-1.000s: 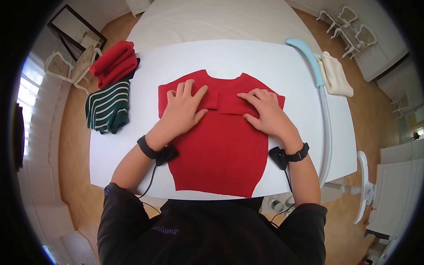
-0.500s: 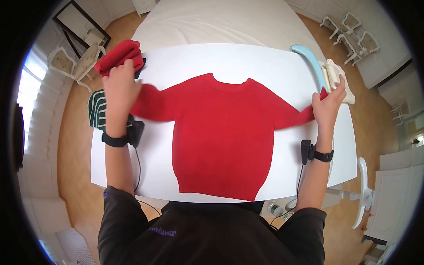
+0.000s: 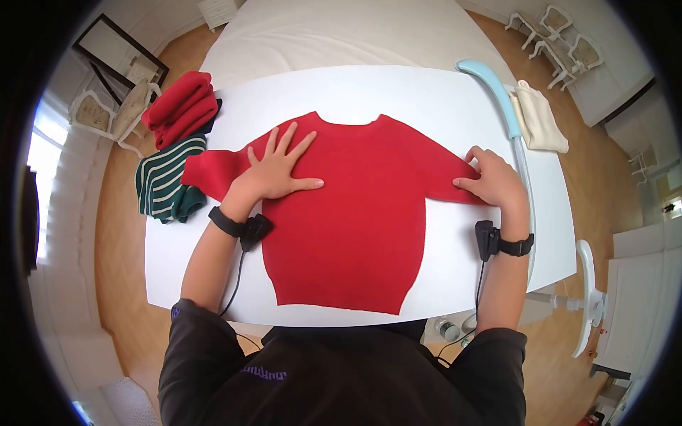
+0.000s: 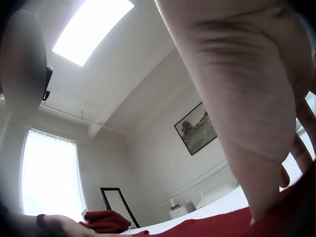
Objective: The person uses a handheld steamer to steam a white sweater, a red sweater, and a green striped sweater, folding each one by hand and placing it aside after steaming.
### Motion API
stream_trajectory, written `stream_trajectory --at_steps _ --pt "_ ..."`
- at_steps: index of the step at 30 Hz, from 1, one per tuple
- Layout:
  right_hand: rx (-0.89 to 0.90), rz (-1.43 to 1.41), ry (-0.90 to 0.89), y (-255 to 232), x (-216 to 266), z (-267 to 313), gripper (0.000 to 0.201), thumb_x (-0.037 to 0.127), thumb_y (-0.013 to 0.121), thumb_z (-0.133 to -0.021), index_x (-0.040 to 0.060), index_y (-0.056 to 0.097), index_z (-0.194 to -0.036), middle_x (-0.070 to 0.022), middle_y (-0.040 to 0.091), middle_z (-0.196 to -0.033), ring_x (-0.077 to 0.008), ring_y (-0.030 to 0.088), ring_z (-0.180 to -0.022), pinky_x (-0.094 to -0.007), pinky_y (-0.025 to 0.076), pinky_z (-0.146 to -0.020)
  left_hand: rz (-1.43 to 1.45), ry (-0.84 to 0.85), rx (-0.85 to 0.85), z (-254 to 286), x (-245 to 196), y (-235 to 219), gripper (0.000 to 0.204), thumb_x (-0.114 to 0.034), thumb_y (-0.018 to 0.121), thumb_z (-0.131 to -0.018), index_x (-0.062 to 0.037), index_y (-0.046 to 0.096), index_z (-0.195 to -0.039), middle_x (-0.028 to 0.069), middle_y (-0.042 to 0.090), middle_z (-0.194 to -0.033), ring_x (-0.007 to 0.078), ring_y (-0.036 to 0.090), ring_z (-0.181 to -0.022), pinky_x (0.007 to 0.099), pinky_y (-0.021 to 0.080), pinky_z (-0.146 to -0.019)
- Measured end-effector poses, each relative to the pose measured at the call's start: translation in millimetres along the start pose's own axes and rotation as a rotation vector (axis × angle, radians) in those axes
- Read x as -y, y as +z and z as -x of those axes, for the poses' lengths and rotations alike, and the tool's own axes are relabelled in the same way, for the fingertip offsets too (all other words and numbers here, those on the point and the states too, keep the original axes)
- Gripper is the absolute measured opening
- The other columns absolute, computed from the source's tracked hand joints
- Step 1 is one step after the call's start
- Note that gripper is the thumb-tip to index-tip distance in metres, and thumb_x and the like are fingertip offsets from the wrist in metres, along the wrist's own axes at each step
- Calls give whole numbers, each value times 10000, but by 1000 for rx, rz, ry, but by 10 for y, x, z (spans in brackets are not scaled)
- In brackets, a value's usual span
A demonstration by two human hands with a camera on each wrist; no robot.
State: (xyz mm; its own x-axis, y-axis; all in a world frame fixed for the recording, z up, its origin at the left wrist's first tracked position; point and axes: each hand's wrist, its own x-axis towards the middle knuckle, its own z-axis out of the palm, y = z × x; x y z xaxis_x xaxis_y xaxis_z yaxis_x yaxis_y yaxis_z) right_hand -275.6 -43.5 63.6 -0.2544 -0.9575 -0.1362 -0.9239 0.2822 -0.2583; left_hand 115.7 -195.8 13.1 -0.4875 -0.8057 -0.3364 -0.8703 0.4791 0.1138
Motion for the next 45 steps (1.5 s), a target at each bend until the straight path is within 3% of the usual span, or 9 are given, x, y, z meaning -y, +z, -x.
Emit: stream_trajectory --at_steps 7,12,15,20,23,34,39,41,45 --pt "83 60 226 -131 -136 5 513 375 918 -772 84 677 -1120 -146 763 -926 -313 750 -854 -429 580 -760 21 -127 -23 -146 196 8 1279 -980 587 -742 -338 102 -1736 150 -18 -1808 436 -61 -1651 859 81 -1173" --pt "-474 210 111 148 -485 -181 489 314 838 -857 130 628 -1259 -151 699 -1247 -327 688 -1139 -475 583 -910 12 -77 -6 -97 199 28 1350 -979 609 -727 -251 101 -1743 217 -23 -1794 469 -71 -1642 868 76 -1160" --pt "-421 174 163 207 -732 -298 605 325 809 -881 132 566 -1401 -171 597 -1427 -379 590 -1297 -501 550 -1014 -10 -21 -33 -34 174 65 1338 -938 648 -745 -196 144 -1738 262 3 -1781 488 -30 -1640 870 90 -1154" --pt "-465 265 59 119 -1101 -871 728 328 809 -875 117 508 -1504 -213 562 -1461 -426 548 -1356 -518 513 -1088 19 239 -304 80 -28 89 1186 -669 860 -748 -125 350 -1670 314 125 -1746 519 98 -1620 842 125 -1170" --pt "-418 317 188 -109 -976 -1229 740 321 806 -873 100 499 -1509 -230 550 -1482 -443 539 -1377 -538 499 -1114 121 560 -159 361 -338 67 1205 -628 897 -725 -151 331 -1676 293 103 -1755 486 51 -1637 791 102 -1214" --pt "-370 59 210 -130 -1496 -2068 633 388 756 -808 -63 677 -1246 -316 724 -1229 -452 699 -1190 -483 554 -1026 59 787 42 603 -703 401 1407 -833 832 -662 -157 209 -1727 324 -22 -1759 531 -110 -1620 834 -27 -1171" --pt "-198 -212 227 -493 -955 -1636 617 298 738 -889 -117 581 -1318 -230 743 -1037 -292 771 -794 -409 615 -726 113 749 -78 429 -759 754 1214 -882 651 -816 -210 219 -1730 312 -10 -1763 514 -105 -1627 836 -21 -1170" --pt "-237 -235 144 -654 -632 -1288 561 202 693 -942 -37 522 -1420 -132 689 -938 -174 689 -645 -339 570 -587 93 727 -69 481 -760 668 1148 -866 616 -857 -227 231 -1729 313 0 -1763 512 -93 -1629 835 -11 -1172" --pt "-207 -372 -42 -892 -75 -311 647 107 635 -974 153 439 -1589 -88 633 -907 -147 617 -604 -327 549 -561 29 695 -87 647 -770 513 1115 -869 593 -870 -235 258 -1723 326 17 -1758 524 -57 -1628 837 30 -1170"
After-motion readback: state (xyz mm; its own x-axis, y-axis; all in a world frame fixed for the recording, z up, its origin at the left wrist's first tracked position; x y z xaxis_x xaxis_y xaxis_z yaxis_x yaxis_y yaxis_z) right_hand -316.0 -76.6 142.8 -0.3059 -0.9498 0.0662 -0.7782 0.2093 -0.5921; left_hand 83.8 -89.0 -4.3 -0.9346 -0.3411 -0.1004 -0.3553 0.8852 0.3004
